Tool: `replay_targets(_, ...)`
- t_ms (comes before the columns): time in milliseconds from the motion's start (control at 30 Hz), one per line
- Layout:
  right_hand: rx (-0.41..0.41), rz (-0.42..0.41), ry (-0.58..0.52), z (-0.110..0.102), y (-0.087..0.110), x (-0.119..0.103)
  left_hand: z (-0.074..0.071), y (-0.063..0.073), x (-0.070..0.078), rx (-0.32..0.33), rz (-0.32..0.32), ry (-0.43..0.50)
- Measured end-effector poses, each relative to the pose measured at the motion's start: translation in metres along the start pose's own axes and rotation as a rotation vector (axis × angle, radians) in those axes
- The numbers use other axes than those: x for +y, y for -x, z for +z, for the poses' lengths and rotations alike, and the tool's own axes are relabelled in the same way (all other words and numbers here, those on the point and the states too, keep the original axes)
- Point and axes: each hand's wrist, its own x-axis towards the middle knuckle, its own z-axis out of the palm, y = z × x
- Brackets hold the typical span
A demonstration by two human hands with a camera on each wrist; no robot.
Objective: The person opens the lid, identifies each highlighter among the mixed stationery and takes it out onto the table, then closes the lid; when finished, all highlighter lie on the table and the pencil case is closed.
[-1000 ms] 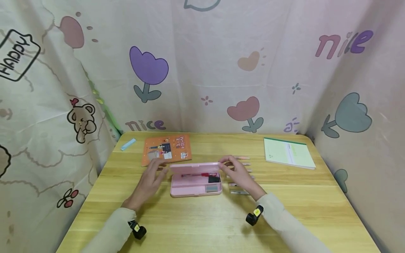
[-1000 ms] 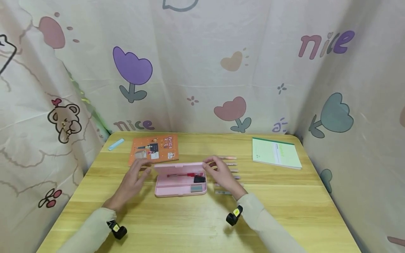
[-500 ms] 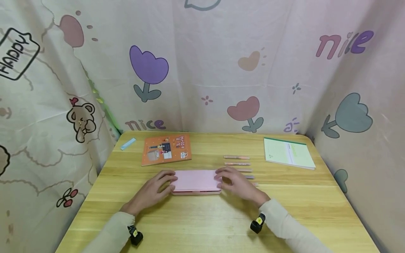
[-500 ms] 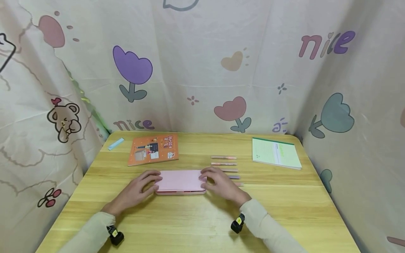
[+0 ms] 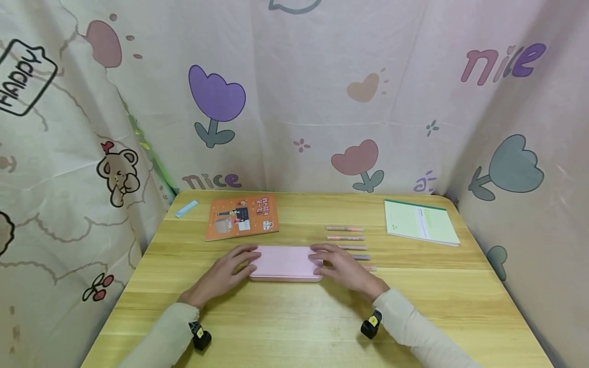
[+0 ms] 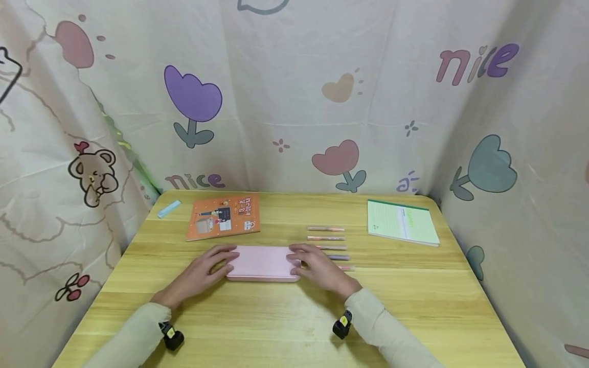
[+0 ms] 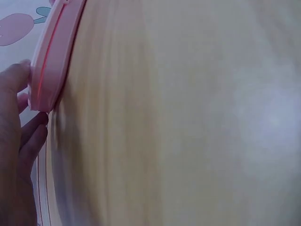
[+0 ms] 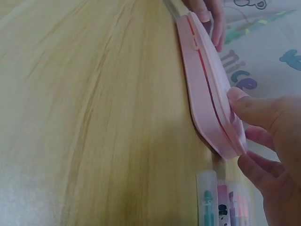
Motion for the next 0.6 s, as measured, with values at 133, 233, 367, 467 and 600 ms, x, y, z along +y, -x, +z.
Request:
replay_targets(133,-0.015,0.012,0.028,0.001,0.000,-0.003,-0.002,0.001,0.001,-0.002,0.005,0.003)
replay_targets(233,-0.014,-0.002,0.054,0.000,-0.001,-0.005,-0.004,0.000,0.001,-0.010,0.001,0.008)
replay_targets(367,-0.006,-0.030,0.073,-0.002,-0.001,-0.006,-0.004,0.000,-0.001,-0.018,-0.007,0.013)
replay_targets(467,0.022,-0.010,0.053,-0.004,0.000,-0.002,-0.005,0.001,-0.003,-0.018,-0.027,0.025)
replay_targets(600,0.155,0.059,-0.031,-0.024,0.008,0.013,-0.021,-0.004,-0.008,0.020,-0.114,0.055)
